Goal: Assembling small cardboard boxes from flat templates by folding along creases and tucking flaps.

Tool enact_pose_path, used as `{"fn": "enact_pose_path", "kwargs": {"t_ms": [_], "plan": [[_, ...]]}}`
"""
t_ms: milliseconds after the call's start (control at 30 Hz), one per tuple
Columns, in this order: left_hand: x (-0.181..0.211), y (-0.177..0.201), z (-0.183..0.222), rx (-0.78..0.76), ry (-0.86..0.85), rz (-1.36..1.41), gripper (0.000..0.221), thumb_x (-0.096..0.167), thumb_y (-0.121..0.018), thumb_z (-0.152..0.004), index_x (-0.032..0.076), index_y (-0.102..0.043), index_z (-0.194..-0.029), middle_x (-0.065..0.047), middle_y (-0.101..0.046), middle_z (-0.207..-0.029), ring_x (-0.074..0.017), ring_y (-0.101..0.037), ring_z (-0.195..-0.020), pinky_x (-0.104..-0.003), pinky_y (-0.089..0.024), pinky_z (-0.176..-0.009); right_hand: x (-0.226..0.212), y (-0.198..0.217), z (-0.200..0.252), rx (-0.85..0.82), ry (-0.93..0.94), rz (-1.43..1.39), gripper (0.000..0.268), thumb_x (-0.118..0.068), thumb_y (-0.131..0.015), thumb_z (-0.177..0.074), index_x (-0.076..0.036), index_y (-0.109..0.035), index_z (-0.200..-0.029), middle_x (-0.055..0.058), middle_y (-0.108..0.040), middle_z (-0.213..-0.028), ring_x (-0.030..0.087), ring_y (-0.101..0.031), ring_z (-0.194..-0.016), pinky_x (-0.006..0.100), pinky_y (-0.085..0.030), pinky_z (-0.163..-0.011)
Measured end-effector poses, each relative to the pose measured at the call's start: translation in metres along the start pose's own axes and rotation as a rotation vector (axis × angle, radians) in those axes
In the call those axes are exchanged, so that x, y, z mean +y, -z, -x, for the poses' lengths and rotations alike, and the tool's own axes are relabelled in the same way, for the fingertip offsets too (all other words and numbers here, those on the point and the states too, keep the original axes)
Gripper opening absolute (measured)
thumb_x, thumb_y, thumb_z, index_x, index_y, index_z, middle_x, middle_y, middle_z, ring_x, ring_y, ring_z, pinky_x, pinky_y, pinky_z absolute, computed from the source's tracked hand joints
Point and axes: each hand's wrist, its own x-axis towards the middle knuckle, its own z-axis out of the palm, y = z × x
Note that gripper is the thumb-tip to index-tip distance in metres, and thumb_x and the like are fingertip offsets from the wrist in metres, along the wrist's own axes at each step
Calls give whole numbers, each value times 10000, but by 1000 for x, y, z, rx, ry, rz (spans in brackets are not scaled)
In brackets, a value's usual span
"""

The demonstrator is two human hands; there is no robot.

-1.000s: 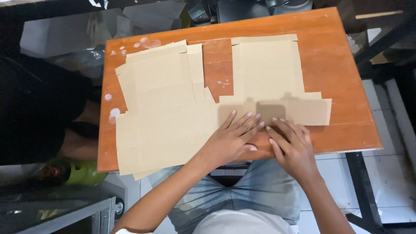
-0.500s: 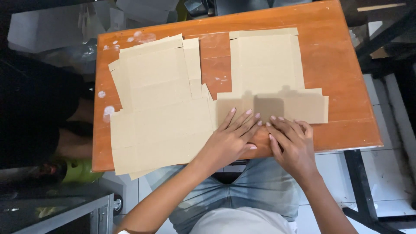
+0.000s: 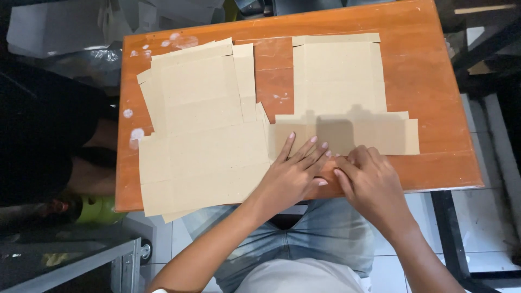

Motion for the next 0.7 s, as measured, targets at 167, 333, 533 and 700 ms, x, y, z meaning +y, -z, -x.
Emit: {"fn": "enact_pose_path", "kwargs": {"t_ms": [167, 333, 533, 700], "plan": [[-4, 1, -4, 18, 12, 64, 472, 415, -527, -1036, 98, -653, -1363, -87, -619, -1455, -271, -442, -1474, -577, -111, -1296, -13, 3, -1, -111, -29, -77, 325, -386, -577, -1004, -163, -761, -1155, 70, -672, -870, 237, -687, -938, 355, -523, -861], [1, 8, 11, 10, 11, -23, 480, 402, -576, -1008, 104, -641, -1378, -87, -621, -1457, -263, -429, -1488, -549, -134, -1298, -2, -11, 3, -226, -77, 31, 400, -507, -516, -1008, -220, -767, -1132, 27, -724, -910, 186, -716, -959, 333, -533, -866], [-5, 7, 11, -6, 26, -19, 430, 369, -545, -1041, 122, -641, -1380, -83, -632, -1432, -280, -452, -1462, -598, -114, -1284, 22, -7, -33, -225, 10, -55, 327, -499, -629, -928, -218, -781, -999, 58, -672, -1032, 289, -665, -1038, 397, -537, -880], [-14, 0, -9, -50, 34, 25, 296, 332, -552, -1020, 151, -745, -1153, -74, -718, -1275, -255, -589, -1334, -546, -179, -1284, 19, 33, -86, -538, -179, -143, 315, -428, -706, -897, -125, -781, -857, 132, -737, -842, 389, -739, -920, 457, -571, -831]]}}
